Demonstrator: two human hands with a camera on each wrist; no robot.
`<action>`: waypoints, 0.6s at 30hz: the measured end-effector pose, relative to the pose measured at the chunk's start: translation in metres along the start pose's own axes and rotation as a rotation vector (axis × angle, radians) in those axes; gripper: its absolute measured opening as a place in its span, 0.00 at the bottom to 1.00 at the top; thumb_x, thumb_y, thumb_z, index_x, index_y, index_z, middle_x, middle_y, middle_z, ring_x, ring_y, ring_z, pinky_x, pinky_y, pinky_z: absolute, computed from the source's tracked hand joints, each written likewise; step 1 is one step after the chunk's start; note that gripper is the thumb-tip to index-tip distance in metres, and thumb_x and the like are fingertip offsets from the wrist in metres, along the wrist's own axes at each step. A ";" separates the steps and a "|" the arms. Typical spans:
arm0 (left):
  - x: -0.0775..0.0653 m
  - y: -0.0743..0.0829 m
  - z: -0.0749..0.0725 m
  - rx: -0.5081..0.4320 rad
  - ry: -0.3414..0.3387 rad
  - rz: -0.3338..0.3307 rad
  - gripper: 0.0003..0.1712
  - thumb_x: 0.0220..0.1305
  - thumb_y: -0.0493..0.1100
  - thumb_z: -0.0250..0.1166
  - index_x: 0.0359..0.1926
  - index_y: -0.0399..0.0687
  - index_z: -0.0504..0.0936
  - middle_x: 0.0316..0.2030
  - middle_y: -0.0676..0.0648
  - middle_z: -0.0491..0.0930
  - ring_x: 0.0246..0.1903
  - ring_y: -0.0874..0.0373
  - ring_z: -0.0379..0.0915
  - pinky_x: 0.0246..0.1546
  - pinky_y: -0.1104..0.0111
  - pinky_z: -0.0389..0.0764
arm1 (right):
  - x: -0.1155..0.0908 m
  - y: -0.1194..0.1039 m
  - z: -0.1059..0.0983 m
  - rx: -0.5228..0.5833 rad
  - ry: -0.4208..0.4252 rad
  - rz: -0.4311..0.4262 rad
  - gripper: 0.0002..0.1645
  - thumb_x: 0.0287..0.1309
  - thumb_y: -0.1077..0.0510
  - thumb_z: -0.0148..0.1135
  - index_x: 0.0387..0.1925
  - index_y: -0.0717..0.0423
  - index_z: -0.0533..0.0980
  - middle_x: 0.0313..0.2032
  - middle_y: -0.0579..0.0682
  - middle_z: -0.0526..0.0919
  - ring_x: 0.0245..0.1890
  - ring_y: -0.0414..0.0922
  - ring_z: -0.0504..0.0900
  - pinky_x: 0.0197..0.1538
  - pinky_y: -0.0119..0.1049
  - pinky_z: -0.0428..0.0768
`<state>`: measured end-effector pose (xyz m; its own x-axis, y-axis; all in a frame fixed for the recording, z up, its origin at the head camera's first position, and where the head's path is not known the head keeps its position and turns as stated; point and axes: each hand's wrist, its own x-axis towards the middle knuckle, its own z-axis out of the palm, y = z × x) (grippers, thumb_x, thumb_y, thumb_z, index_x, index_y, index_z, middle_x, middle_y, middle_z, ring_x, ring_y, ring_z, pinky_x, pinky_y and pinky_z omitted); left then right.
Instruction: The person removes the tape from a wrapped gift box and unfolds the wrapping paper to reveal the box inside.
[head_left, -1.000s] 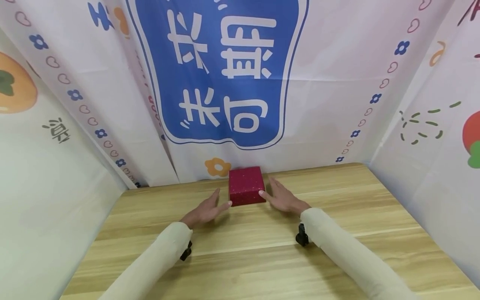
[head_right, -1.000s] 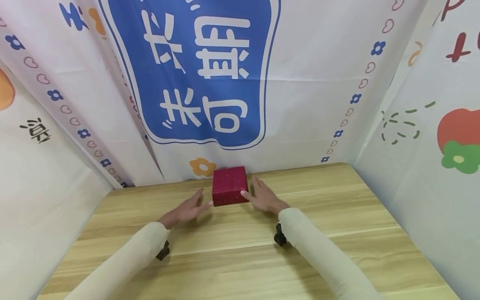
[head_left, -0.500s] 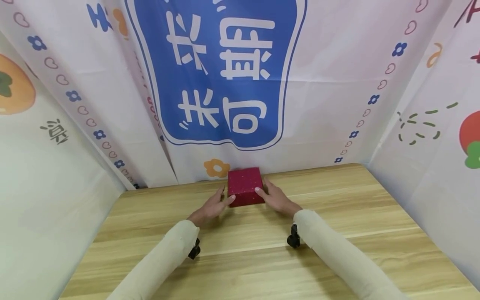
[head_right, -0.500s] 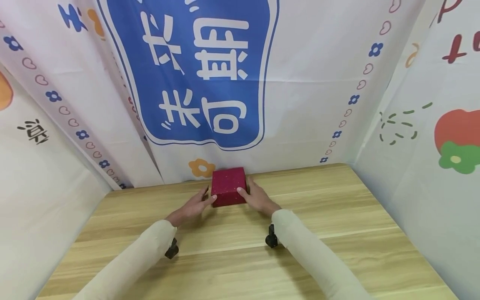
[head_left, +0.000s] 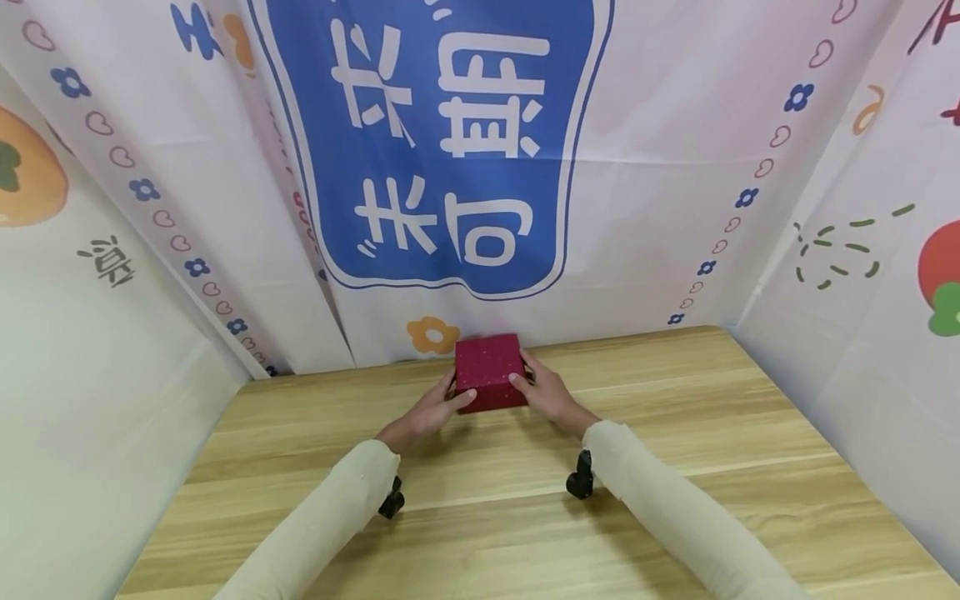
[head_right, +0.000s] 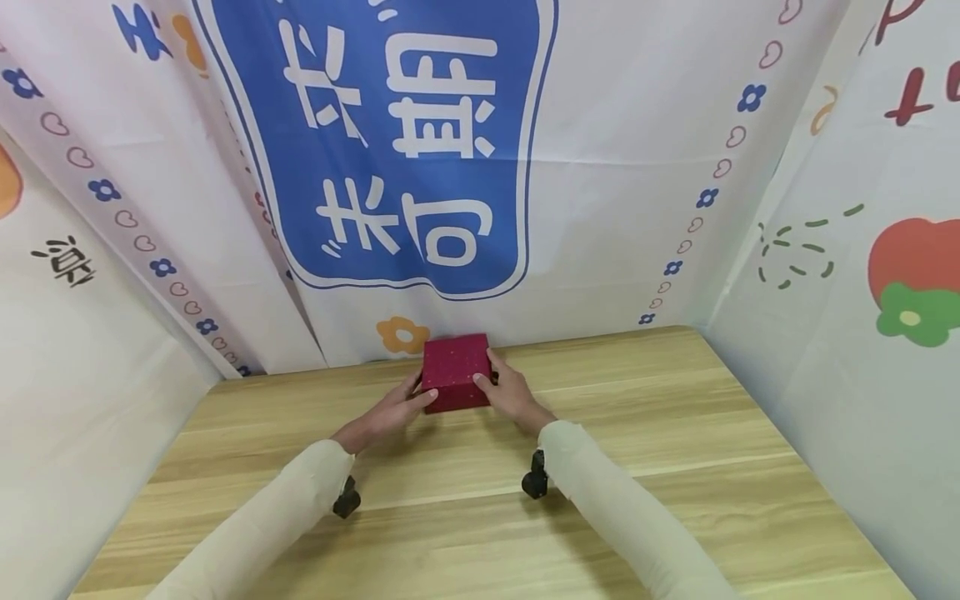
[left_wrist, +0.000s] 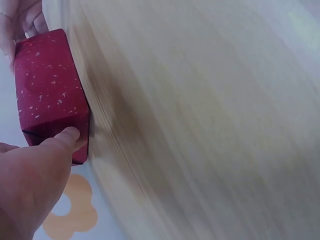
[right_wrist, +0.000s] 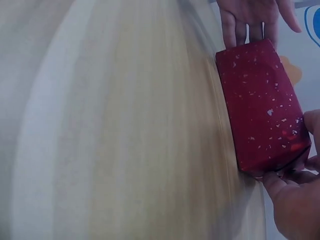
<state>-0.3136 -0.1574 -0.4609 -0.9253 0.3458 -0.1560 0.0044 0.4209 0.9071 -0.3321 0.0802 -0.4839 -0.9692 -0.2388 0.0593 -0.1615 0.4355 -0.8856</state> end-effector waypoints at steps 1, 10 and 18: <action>-0.001 0.000 0.000 -0.009 -0.001 -0.002 0.44 0.72 0.56 0.56 0.79 0.59 0.43 0.75 0.44 0.56 0.73 0.43 0.54 0.71 0.42 0.56 | -0.001 -0.001 0.000 0.004 0.003 0.006 0.41 0.73 0.45 0.51 0.78 0.46 0.46 0.75 0.57 0.57 0.71 0.59 0.65 0.71 0.51 0.66; -0.014 0.003 0.008 -0.031 -0.008 -0.003 0.47 0.72 0.56 0.56 0.79 0.54 0.38 0.76 0.40 0.52 0.74 0.42 0.51 0.72 0.44 0.56 | -0.013 -0.003 0.002 0.009 0.015 0.037 0.41 0.72 0.46 0.52 0.78 0.47 0.48 0.74 0.58 0.59 0.71 0.59 0.65 0.71 0.51 0.66; -0.028 0.001 0.011 -0.028 -0.018 -0.003 0.47 0.72 0.55 0.56 0.79 0.55 0.37 0.77 0.43 0.50 0.76 0.44 0.49 0.73 0.46 0.57 | -0.025 -0.005 0.003 0.008 0.009 0.016 0.39 0.73 0.49 0.52 0.78 0.48 0.49 0.74 0.59 0.59 0.70 0.59 0.65 0.70 0.50 0.68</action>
<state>-0.2839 -0.1573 -0.4595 -0.9185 0.3591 -0.1657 -0.0096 0.3987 0.9170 -0.3068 0.0813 -0.4826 -0.9734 -0.2237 0.0489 -0.1441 0.4322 -0.8902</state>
